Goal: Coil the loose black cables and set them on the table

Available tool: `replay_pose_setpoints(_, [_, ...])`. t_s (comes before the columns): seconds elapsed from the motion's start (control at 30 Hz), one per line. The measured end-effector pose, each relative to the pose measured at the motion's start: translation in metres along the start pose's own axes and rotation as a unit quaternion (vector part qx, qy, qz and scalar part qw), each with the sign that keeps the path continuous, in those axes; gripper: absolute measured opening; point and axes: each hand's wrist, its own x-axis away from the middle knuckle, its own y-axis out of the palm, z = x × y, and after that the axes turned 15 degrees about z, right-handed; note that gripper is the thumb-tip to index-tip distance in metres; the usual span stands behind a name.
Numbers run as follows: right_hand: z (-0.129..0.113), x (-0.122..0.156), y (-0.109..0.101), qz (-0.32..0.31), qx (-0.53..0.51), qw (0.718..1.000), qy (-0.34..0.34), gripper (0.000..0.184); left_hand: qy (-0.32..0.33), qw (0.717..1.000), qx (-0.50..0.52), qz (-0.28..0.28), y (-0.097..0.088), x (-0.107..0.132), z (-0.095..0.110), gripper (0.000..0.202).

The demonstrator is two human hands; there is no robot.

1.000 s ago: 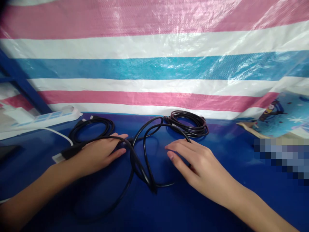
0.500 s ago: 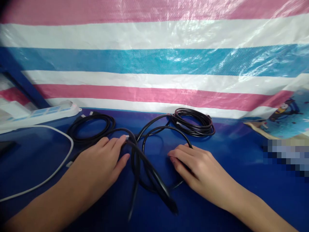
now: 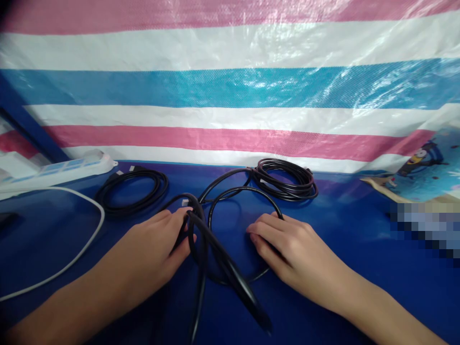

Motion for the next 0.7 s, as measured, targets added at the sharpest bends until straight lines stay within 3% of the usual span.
replay_pose_setpoints(0.17, [0.001, 0.003, -0.001, -0.001, -0.013, 1.000, 0.008, 0.028, -0.011, 0.999, -0.029, -0.034, -0.005, -0.001, 0.002, 0.040])
replay_pose_setpoints(0.3, [0.000, 0.003, -0.001, -0.029, -0.013, 0.999, 0.031, 0.029, -0.039, 0.990, -0.116, -0.070, -0.008, 0.002, 0.003, 0.041])
replay_pose_setpoints(0.43, [-0.001, 0.001, -0.001, -0.038, 0.000, 0.999, 0.030, 0.030, -0.053, 0.984, -0.167, -0.035, -0.010, 0.007, 0.004, 0.042])
replay_pose_setpoints(0.6, [0.007, 0.006, -0.005, -0.021, 0.058, 0.998, 0.011, 0.030, -0.029, 0.976, -0.204, 0.075, -0.014, 0.008, 0.004, 0.033])
replay_pose_setpoints(0.7, [0.014, 0.009, -0.008, -0.016, 0.091, 0.995, 0.023, 0.029, -0.036, 0.977, -0.198, 0.064, -0.018, 0.004, 0.002, 0.030])
